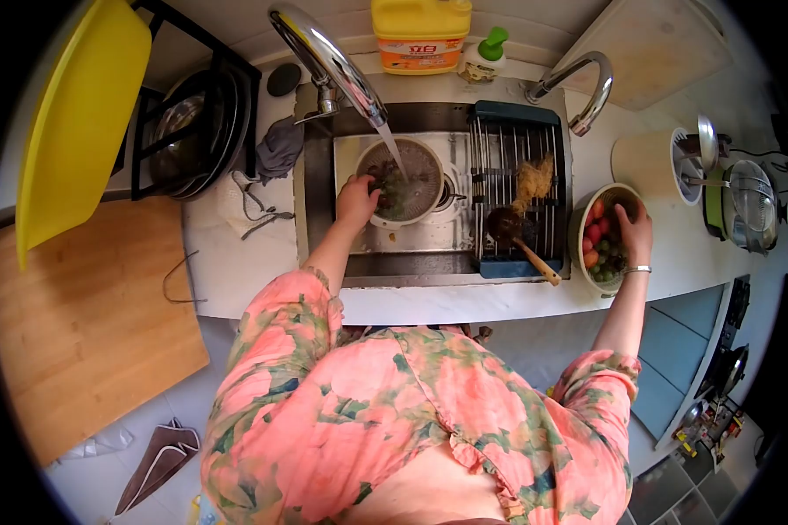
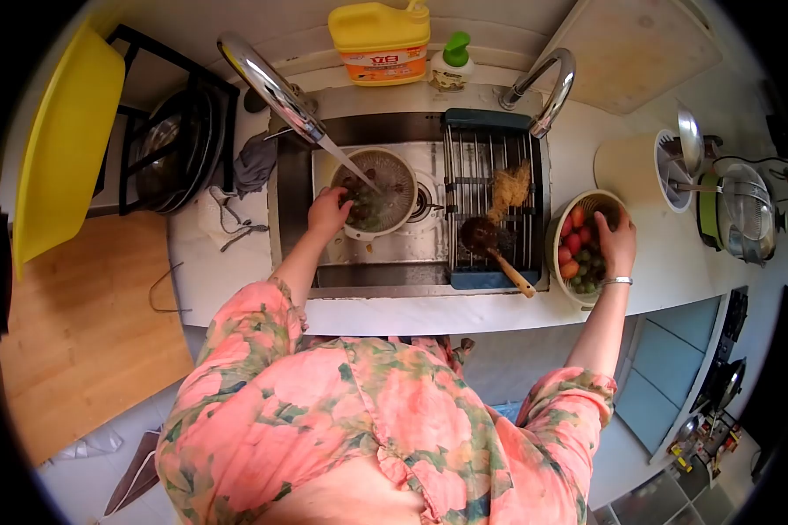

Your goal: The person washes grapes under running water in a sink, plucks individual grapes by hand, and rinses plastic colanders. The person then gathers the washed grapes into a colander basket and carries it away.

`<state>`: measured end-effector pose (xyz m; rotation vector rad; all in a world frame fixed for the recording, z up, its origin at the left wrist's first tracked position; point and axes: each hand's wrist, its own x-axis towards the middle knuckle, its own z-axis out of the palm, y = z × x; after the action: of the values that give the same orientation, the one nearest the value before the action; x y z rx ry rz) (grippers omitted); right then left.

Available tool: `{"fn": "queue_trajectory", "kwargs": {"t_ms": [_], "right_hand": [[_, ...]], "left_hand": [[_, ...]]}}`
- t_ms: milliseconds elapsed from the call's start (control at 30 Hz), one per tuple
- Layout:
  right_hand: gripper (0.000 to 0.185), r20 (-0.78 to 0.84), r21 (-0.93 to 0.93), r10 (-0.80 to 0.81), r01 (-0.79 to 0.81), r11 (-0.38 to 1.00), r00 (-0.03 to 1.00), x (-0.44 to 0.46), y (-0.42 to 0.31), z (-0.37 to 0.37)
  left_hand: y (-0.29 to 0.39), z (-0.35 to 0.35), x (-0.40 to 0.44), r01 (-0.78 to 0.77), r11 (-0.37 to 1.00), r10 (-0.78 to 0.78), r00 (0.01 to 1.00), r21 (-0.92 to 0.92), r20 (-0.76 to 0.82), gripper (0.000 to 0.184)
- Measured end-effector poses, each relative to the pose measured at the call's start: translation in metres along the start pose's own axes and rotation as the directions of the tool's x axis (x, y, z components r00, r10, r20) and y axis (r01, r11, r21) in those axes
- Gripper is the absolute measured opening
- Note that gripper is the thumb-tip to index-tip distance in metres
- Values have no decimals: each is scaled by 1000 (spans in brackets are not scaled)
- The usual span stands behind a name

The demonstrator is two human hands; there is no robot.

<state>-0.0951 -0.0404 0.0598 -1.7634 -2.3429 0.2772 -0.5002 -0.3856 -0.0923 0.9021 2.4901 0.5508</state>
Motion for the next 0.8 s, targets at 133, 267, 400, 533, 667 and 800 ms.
{"fn": "queue_trajectory", "kwargs": {"t_ms": [133, 267, 400, 533, 667, 800], "right_hand": [[42, -57, -95, -193, 187, 978, 980, -14, -59, -15], [30, -71, 281, -322, 329, 902, 944, -52, -153, -2], [27, 362, 747, -340, -52, 662, 868, -87, -200, 110], [41, 840, 536, -201, -713, 451, 504, -124, -265, 203], [52, 785, 615, -210, -774, 151, 583, -129, -275, 303], [52, 707, 636, -114, -556, 534, 698, -118, -286, 292]], "left_hand": [[6, 14, 20, -70, 973, 61, 997, 221, 47, 29], [2, 34, 38, -78, 935, 35, 991, 347, 127, 29], [15, 15, 35, -67, 996, 66, 997, 53, 34, 25], [46, -11, 17, 16, 986, -28, 997, -168, -67, 22], [42, 14, 1, -48, 973, 28, 995, -227, -91, 24], [17, 29, 15, -100, 960, 64, 988, -261, -141, 28]]}}
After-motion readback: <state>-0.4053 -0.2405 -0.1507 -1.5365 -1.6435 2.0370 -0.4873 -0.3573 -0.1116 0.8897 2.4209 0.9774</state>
